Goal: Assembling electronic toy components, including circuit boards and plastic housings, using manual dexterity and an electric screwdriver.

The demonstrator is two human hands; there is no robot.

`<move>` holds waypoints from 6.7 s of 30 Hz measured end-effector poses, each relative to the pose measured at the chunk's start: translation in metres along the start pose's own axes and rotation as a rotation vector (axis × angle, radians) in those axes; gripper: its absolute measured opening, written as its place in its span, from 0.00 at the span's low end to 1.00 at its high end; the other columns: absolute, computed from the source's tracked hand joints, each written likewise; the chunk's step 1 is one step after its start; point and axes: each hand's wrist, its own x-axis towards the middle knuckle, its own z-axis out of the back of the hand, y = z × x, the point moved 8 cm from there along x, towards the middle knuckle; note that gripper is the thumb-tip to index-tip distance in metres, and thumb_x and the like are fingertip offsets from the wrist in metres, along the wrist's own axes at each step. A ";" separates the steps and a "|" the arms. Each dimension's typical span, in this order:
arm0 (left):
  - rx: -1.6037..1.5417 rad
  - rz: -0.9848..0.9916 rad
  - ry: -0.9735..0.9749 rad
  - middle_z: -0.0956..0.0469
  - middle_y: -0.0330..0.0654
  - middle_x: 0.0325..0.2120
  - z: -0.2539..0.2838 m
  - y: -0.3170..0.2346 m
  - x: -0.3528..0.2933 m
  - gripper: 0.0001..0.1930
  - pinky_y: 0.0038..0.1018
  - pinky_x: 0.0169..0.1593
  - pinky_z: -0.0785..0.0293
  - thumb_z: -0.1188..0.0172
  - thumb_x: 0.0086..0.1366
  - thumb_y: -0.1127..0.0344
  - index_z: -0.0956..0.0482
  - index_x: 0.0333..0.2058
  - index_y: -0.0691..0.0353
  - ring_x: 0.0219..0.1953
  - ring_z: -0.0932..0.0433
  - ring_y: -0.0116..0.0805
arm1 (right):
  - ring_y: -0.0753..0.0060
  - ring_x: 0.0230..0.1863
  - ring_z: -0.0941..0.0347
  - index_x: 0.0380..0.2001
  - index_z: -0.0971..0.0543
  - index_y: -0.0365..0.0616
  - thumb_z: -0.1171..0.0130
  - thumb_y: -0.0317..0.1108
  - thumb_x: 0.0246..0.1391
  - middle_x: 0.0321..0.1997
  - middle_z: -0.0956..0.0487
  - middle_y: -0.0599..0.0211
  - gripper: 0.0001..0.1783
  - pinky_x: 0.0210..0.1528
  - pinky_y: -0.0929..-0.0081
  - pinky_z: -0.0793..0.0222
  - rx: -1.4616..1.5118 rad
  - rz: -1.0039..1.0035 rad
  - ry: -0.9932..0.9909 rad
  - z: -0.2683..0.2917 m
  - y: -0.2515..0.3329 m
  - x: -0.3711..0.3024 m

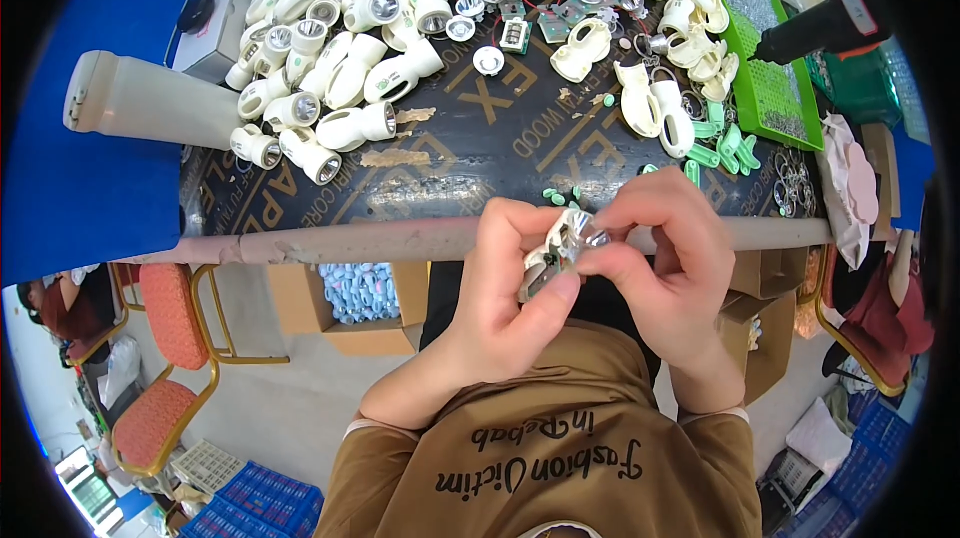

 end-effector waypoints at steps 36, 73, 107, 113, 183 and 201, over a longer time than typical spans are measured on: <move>0.037 0.229 0.002 0.31 0.41 0.30 0.000 0.006 -0.002 0.18 0.17 0.28 0.37 0.52 0.63 0.73 0.43 0.50 0.64 0.26 0.35 0.21 | 0.78 0.24 0.38 0.26 0.19 0.42 0.36 0.24 0.38 0.24 0.34 0.72 0.07 0.24 0.82 0.43 0.064 -0.064 0.007 -0.001 -0.021 -0.002; 0.189 -0.121 -0.021 0.25 0.46 0.37 0.002 -0.003 -0.007 0.17 0.22 0.41 0.29 0.45 0.58 0.74 0.38 0.45 0.69 0.38 0.25 0.26 | 0.76 0.28 0.27 0.24 0.26 0.38 0.39 0.20 0.42 0.31 0.26 0.63 0.06 0.30 0.82 0.30 0.388 -0.190 0.056 -0.006 -0.017 -0.013; -0.478 0.431 0.030 0.29 0.70 0.32 -0.007 0.003 -0.003 0.24 0.26 0.22 0.24 0.55 0.62 0.60 0.45 0.49 0.74 0.24 0.23 0.47 | 0.87 0.31 0.28 0.34 0.31 0.39 0.41 0.23 0.49 0.29 0.25 0.72 0.10 0.33 0.89 0.32 0.822 -0.473 0.133 -0.017 -0.044 -0.006; -0.711 0.452 0.197 0.30 0.69 0.35 -0.009 0.004 -0.003 0.21 0.31 0.29 0.23 0.59 0.63 0.65 0.45 0.51 0.72 0.29 0.23 0.50 | 0.90 0.27 0.30 0.32 0.31 0.40 0.40 0.22 0.49 0.26 0.27 0.74 0.10 0.29 0.91 0.34 0.819 -0.442 0.112 -0.018 -0.037 -0.004; -0.978 0.429 0.354 0.33 0.58 0.47 -0.006 0.037 0.020 0.32 0.35 0.39 0.24 0.49 0.64 0.64 0.54 0.62 0.63 0.45 0.26 0.50 | 0.81 0.23 0.39 0.43 0.38 0.51 0.36 0.61 0.39 0.27 0.35 0.74 0.36 0.25 0.80 0.40 0.932 0.375 -0.188 0.035 0.033 0.040; -0.794 0.357 0.298 0.30 0.54 0.45 -0.008 0.035 0.021 0.32 0.32 0.40 0.25 0.47 0.63 0.64 0.51 0.61 0.63 0.45 0.26 0.45 | 0.77 0.19 0.36 0.46 0.39 0.49 0.40 0.63 0.40 0.26 0.32 0.70 0.39 0.19 0.80 0.37 0.718 0.505 -0.070 0.041 0.042 0.028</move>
